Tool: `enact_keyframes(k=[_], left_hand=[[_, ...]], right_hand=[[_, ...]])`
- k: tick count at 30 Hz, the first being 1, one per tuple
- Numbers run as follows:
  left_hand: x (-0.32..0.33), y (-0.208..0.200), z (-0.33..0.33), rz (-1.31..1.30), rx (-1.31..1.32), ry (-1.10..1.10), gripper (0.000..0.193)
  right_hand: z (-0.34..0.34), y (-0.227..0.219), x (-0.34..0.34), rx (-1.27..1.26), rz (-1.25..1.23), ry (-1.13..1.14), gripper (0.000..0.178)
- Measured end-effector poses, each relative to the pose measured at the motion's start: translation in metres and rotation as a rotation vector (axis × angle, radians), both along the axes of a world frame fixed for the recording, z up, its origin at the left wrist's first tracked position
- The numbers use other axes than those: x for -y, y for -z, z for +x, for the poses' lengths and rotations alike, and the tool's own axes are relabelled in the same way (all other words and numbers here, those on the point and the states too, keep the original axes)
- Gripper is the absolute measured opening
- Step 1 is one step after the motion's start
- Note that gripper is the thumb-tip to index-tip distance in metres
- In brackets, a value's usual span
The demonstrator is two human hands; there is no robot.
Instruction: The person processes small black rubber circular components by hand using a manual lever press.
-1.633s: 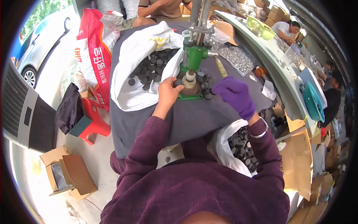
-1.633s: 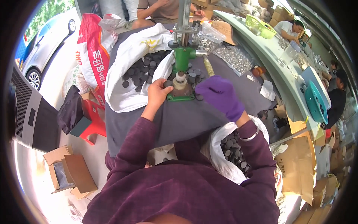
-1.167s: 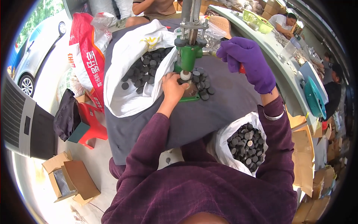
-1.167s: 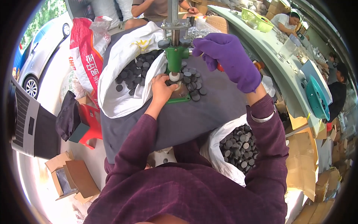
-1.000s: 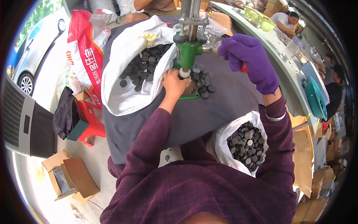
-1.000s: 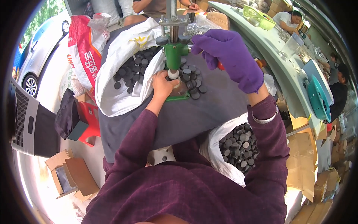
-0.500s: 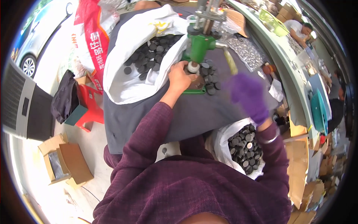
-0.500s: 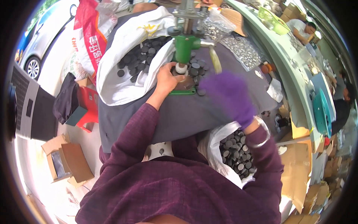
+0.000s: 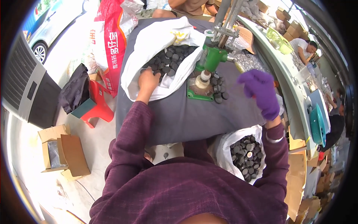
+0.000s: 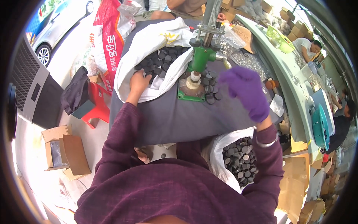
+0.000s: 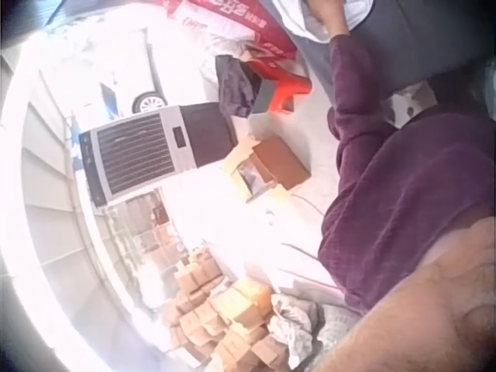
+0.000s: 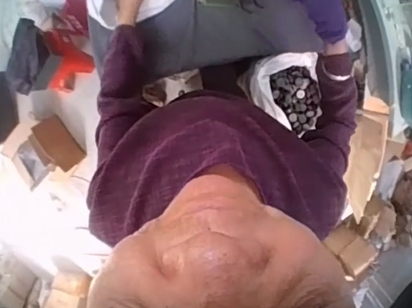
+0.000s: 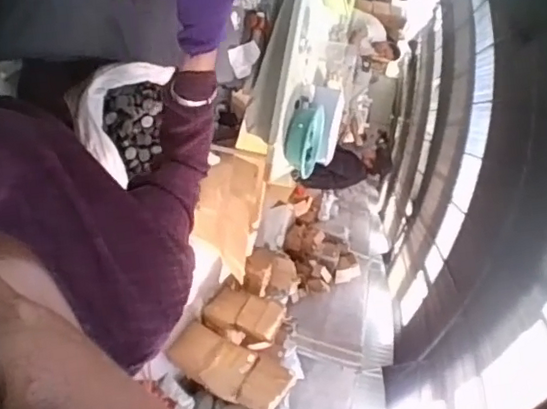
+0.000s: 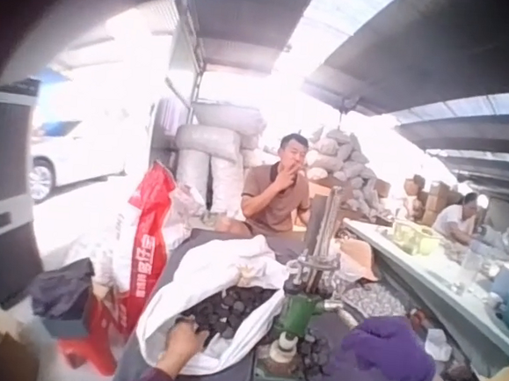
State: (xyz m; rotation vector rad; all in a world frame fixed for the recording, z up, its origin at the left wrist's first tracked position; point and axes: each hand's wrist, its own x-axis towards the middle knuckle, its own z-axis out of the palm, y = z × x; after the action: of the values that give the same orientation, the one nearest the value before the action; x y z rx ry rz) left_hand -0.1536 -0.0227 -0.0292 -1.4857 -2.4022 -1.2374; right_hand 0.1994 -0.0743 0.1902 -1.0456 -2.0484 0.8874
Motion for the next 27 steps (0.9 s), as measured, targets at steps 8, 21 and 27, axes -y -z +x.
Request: enact_keyframes(k=[8,21,27], left_hand=[[-0.005,-0.02,0.008,-0.304,0.035,0.072,0.035],[-0.013,-0.016,0.004,-0.253,-0.033,0.124,0.038],[-0.005,-0.019,0.03,0.253,0.175,0.194,0.041]], right_hand=[[-0.006,-0.05,-0.049,-0.177,0.001,-0.007,0.035],[-0.007,-0.048,-0.047,-0.187,0.019,-0.027,0.035],[-0.01,-0.047,-0.046,-0.297,-0.05,0.01,0.033]])
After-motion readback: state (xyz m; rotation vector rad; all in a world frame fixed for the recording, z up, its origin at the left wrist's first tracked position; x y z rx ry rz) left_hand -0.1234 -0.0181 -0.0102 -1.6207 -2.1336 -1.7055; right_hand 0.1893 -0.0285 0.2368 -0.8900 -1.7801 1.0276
